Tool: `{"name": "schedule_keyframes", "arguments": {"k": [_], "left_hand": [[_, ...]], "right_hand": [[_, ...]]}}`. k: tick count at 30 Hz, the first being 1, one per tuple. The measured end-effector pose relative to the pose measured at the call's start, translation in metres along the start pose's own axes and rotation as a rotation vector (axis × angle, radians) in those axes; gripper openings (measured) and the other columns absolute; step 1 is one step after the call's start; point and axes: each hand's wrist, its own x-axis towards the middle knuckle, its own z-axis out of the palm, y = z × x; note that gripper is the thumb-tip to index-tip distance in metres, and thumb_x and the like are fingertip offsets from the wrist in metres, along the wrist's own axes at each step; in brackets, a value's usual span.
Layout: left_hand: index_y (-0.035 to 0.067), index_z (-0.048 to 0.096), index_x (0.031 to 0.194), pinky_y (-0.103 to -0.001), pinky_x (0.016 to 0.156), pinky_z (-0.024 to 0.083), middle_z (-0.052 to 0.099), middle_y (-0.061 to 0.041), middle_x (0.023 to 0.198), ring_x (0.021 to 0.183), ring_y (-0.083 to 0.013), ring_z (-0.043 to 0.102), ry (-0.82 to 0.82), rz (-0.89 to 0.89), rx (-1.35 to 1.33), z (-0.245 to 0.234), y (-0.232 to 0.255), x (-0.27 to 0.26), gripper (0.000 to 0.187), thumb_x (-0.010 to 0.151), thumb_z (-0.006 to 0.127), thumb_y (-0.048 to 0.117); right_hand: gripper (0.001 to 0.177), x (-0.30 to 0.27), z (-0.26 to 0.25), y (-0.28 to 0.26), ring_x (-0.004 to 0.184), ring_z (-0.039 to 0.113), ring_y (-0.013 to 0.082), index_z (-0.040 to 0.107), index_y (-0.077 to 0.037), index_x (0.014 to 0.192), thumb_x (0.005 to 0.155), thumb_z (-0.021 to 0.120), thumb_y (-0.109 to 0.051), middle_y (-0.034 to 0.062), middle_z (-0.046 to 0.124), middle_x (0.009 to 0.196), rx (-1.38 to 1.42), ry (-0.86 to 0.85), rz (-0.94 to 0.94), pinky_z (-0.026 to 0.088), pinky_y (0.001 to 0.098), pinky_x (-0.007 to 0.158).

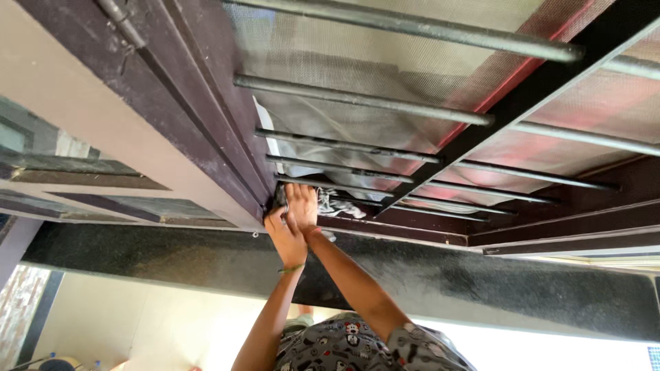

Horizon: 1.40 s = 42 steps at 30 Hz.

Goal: The person wipes the horizontal bars of a window grille using a cloth. They clean the bars systematically from right to left and top to bottom, occasionally moving a plastic chair to adjust their position.

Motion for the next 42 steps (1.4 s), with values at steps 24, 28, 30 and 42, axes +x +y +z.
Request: {"name": "schedule_keyframes", "arguments": {"k": [24,28,30,42], "left_hand": [[-0.005,0.071,0.106,-0.041,0.060,0.046,0.057,-0.021,0.083,0.065,-0.0267,0.056,-0.574,-0.524,-0.610,0.051,-0.015,-0.079,0.018,0.099,0.068,0.011],[-0.004,0.054,0.130,-0.045,0.090,0.052,0.052,-0.017,0.129,0.108,-0.0351,0.059,-0.140,-0.064,-0.382,0.057,0.011,-0.017,0.034,0.100,0.066,0.008],[-0.007,0.044,0.141,-0.047,0.102,0.048,0.048,-0.022,0.140,0.124,-0.0399,0.055,-0.129,0.236,-0.037,0.058,0.007,-0.002,0.061,0.091,0.066,0.020],[0.002,0.053,0.133,-0.046,0.113,0.033,0.056,-0.017,0.133,0.119,-0.0319,0.052,-0.468,0.449,0.532,0.061,-0.068,0.026,0.051,0.088,0.054,0.027]], "right_hand": [[0.019,-0.122,-0.104,0.126,0.077,0.071,0.0360,0.069,0.001,0.101,0.093,0.065,-0.016,0.0155,0.070,0.088,0.226,-0.202,0.454,0.056,0.0414,0.068],[0.025,-0.072,-0.124,0.094,0.091,0.076,0.0345,0.069,0.002,0.107,0.096,0.062,-0.019,0.0145,0.075,0.101,0.677,0.129,0.647,0.060,0.0399,0.082],[0.042,-0.059,-0.115,0.079,0.117,0.060,0.0419,0.061,0.007,0.127,0.088,0.060,-0.010,0.0243,0.063,0.125,0.482,0.087,0.238,0.046,0.0456,0.102],[0.022,-0.020,-0.001,0.042,0.114,0.058,0.0294,0.061,-0.005,0.114,0.094,0.055,-0.013,0.0123,0.061,0.111,-0.044,-0.263,0.018,0.040,0.0407,0.108]]}}
